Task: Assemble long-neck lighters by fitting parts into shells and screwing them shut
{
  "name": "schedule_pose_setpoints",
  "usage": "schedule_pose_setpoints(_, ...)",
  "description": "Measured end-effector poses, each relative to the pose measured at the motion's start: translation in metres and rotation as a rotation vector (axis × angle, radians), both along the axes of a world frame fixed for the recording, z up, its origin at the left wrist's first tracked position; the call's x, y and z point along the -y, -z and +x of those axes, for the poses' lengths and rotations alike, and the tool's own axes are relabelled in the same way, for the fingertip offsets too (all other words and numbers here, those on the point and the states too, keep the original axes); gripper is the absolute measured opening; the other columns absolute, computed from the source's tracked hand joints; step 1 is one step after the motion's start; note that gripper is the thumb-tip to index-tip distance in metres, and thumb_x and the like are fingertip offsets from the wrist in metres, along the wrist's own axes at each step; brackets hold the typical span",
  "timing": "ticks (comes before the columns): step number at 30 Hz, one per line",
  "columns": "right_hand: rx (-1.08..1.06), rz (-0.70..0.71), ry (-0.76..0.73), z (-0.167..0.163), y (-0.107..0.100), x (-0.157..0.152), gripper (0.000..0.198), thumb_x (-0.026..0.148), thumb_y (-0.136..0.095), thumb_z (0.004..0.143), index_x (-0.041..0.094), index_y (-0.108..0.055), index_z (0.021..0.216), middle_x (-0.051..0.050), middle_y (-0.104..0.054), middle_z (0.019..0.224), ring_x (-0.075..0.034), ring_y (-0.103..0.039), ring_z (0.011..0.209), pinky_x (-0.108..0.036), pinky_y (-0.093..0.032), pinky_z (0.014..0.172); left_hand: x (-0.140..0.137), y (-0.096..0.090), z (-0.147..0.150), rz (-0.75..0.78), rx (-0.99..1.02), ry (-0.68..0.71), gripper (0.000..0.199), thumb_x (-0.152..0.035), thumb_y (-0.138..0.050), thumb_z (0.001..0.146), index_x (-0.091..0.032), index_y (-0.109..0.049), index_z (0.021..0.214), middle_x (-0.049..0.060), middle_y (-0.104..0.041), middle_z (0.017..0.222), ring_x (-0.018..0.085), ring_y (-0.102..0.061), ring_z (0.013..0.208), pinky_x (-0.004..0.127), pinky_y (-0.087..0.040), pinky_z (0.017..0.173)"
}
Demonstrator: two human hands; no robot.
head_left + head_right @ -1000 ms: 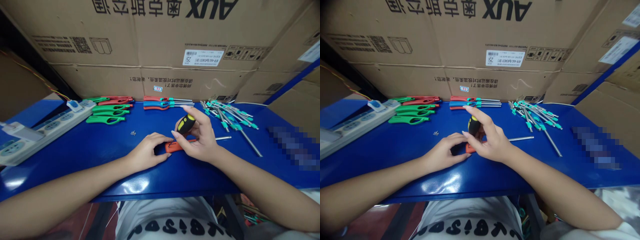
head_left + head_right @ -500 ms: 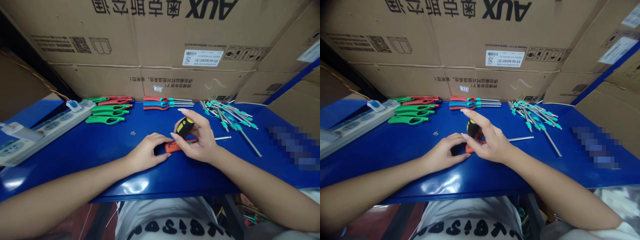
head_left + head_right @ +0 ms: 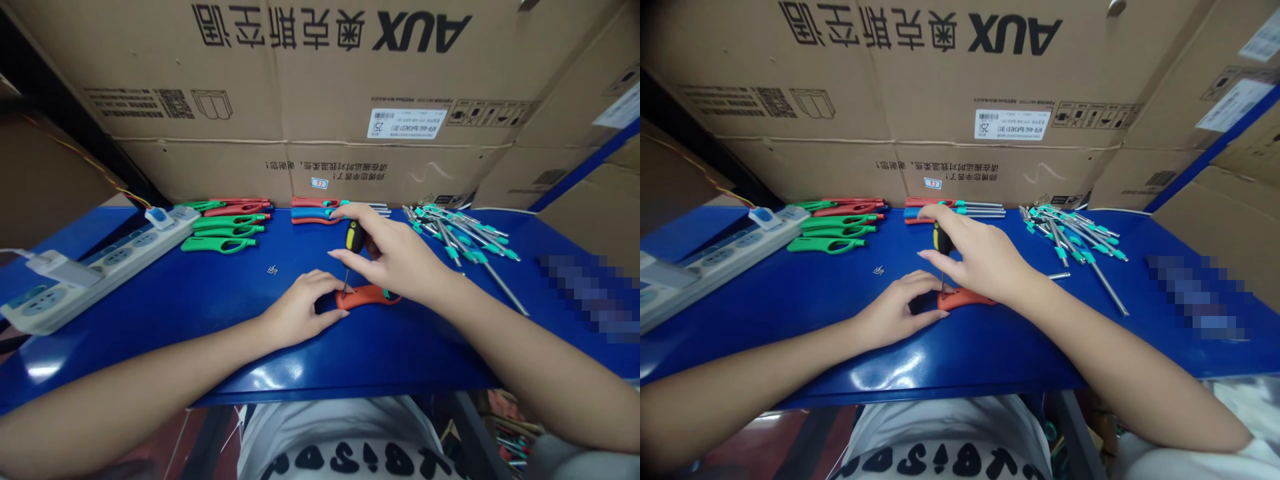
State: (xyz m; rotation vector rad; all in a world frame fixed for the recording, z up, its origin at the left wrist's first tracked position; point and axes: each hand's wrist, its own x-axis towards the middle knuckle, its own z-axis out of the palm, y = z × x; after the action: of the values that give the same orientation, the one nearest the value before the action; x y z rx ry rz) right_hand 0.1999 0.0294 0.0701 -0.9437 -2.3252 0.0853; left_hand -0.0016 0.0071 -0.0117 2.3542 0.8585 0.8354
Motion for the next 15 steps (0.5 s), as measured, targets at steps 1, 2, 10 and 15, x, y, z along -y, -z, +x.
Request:
schedule_pose_setpoints(1, 0.027, 0.07, 0.021, -0.002, 0.0, 0.001, 0.046, 0.043, -0.064, 0.093, 0.022, -0.054, 0.133, -0.007, -0.074, 0.107, -0.021, -0.07, 0.079, -0.028, -0.051, 0.063, 0.0, 0.0, 0.0, -0.004, 0.007, 0.002, 0.026, -0.023, -0.077, 0.085, -0.02, -0.066, 0.109, 0.005, -0.073, 0.111, 0.023, -0.064, 0.107, 0.039, -0.048, 0.098)
schedule_pose_setpoints(2, 0.041, 0.126, 0.034, -0.004, 0.0, 0.002, 0.047, 0.048, -0.064, 0.093, 0.022, -0.056, 0.132, -0.007, -0.074, 0.107, -0.022, -0.07, 0.083, -0.028, -0.051, 0.064, 0.001, 0.0, 0.0, -0.008, 0.012, 0.005, 0.026, -0.022, -0.076, 0.085, -0.02, -0.065, 0.109, 0.004, -0.073, 0.111, 0.022, -0.064, 0.107, 0.039, -0.048, 0.099)
schedule_pose_setpoints(10, -0.054, -0.11, -0.269, 0.004, -0.009, 0.008, 0.041, 0.025, -0.031, 0.107, 0.022, -0.042, 0.146, -0.008, -0.07, 0.121, -0.015, -0.07, 0.09, -0.029, -0.056, 0.082, 0.002, -0.005, 0.001, -0.037, -0.007, 0.004, 0.016, -0.022, -0.073, 0.087, -0.02, -0.062, 0.099, 0.003, -0.071, 0.103, 0.022, -0.063, 0.1, 0.038, -0.048, 0.093)
schedule_pose_setpoints(15, 0.002, 0.206, -0.081, 0.008, -0.008, 0.006, 0.04, 0.051, -0.058, 0.096, 0.021, -0.064, 0.122, -0.008, -0.075, 0.11, -0.022, -0.072, 0.095, -0.031, -0.056, 0.08, 0.002, -0.005, 0.001, -0.048, -0.01, -0.002, 0.015, -0.021, -0.073, 0.087, -0.021, -0.062, 0.097, 0.003, -0.071, 0.103, 0.023, -0.063, 0.101, 0.039, -0.048, 0.094)
